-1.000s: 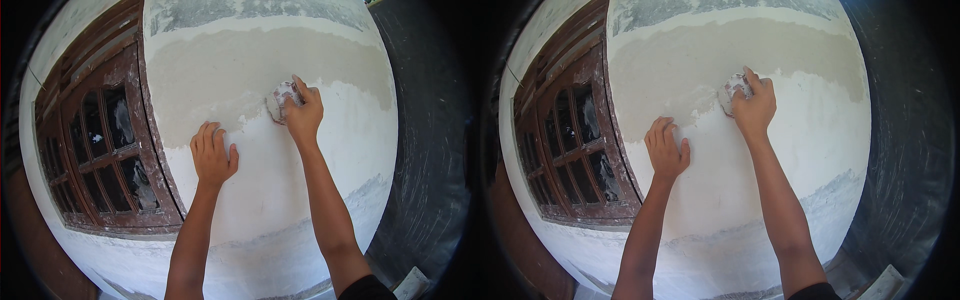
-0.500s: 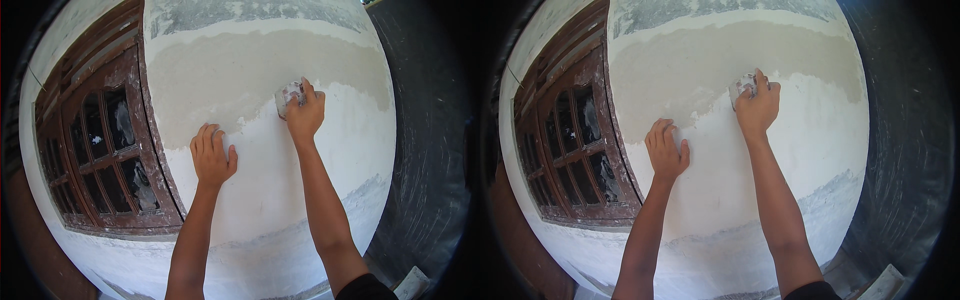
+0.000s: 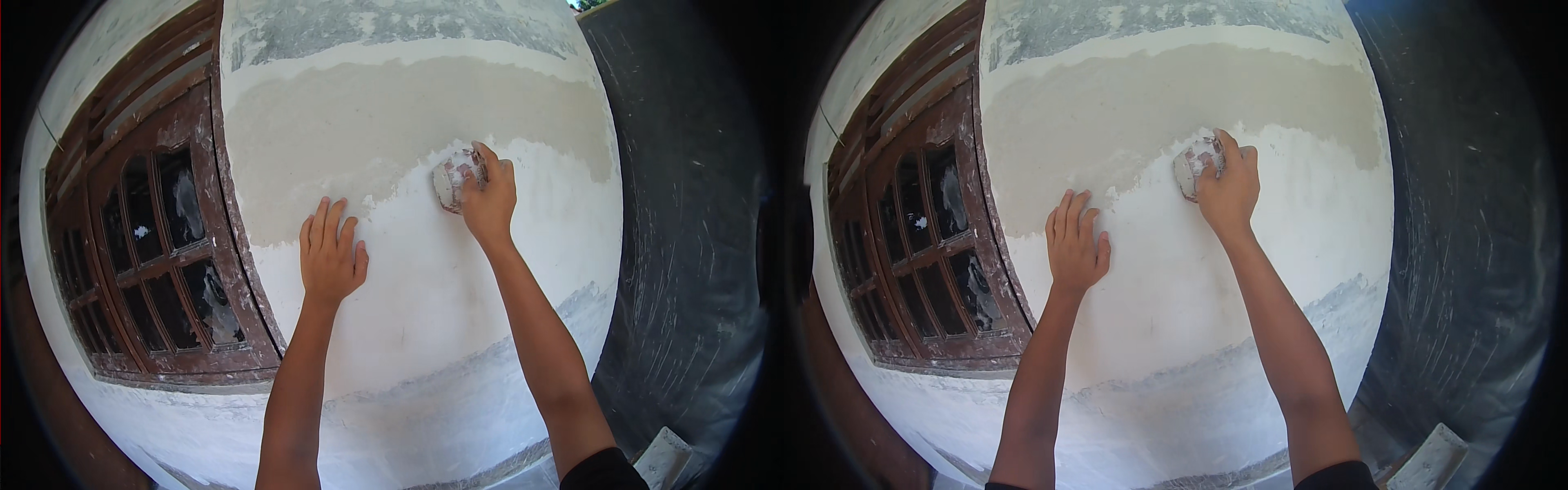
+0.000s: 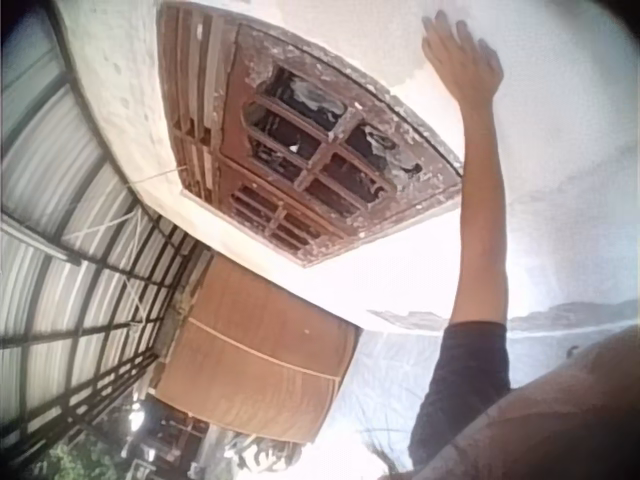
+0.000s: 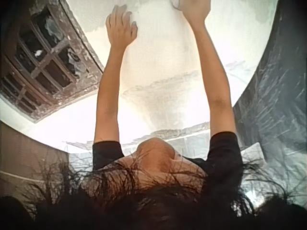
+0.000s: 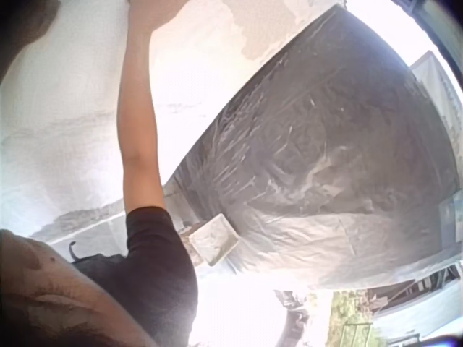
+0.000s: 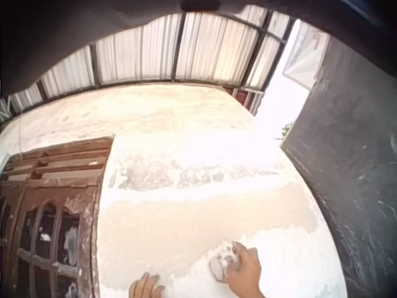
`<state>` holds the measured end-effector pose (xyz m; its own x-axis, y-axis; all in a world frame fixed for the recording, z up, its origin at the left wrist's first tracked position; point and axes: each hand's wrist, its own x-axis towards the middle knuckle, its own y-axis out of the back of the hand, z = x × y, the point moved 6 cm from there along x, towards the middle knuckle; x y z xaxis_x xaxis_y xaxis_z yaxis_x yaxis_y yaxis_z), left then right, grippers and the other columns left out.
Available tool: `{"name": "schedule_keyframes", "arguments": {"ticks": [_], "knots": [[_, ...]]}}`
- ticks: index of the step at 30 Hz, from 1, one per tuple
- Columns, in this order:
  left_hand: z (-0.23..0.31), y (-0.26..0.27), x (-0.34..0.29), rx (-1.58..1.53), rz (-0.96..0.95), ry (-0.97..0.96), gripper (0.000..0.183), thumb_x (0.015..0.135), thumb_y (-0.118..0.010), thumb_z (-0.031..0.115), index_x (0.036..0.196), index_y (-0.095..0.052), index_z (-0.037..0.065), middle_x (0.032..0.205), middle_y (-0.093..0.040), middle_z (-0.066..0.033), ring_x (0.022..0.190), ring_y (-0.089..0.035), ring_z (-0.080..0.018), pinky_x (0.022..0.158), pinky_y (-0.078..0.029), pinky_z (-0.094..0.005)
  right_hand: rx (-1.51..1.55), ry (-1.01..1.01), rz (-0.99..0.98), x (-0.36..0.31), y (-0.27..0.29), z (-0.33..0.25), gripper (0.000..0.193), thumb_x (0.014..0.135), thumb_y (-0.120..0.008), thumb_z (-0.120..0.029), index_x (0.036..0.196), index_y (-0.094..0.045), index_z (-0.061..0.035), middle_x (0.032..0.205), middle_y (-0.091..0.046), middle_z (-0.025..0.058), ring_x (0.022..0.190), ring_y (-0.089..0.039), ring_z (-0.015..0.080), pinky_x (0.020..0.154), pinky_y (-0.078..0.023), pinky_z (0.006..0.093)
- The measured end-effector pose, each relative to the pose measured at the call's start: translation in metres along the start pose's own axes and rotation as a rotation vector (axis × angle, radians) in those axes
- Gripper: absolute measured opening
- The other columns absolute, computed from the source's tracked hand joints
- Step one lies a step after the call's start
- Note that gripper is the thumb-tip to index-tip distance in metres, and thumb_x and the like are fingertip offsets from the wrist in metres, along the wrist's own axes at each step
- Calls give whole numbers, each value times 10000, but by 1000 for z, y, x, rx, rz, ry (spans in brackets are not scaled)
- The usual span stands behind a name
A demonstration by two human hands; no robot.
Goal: The person applies plaster or putty from a bucket onto an exterior wall using a scraper to patch the surface.
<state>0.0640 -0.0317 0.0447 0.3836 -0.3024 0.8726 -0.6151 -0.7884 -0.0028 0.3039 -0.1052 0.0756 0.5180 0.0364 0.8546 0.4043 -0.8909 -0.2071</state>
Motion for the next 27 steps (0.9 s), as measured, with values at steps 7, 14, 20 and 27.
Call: {"name": "schedule_keyframes", "arguments": {"ticks": [7,14,20,27], "knots": [[6,-10,-1,1,17,9,338,811,-585,131,1126,-549,15,1343,-511,-172,1315,-426,-383,1033,-326,-524,133,-40,-36,-5,31,28,439,874,-537,-5,1300,-586,-96,1032,-541,137,916,-575,264,830,-476,375],[86,-23,10,-246,98,100,297,910,-531,172,1153,-526,0,1365,-464,-193,1325,-393,-390,1033,-292,-512,200,-67,-103,-11,81,56,414,891,-525,-9,1297,-579,-68,1057,-574,159,936,-584,258,845,-474,372],[170,-44,35,-489,136,175,340,971,-474,248,1194,-484,-10,1364,-450,-190,1283,-405,-365,1022,-291,-513,95,-111,-141,-12,143,76,387,897,-551,-21,1279,-599,-55,1020,-607,157,867,-606,238,825,-487,346],[279,-61,64,-803,167,214,358,1000,-451,273,1204,-447,-21,1357,-445,-198,1215,-431,-353,1000,-331,-469,-48,-145,-88,-3,240,108,371,892,-564,-25,1258,-618,-42,1030,-629,174,893,-642,249,815,-495,346]]}}
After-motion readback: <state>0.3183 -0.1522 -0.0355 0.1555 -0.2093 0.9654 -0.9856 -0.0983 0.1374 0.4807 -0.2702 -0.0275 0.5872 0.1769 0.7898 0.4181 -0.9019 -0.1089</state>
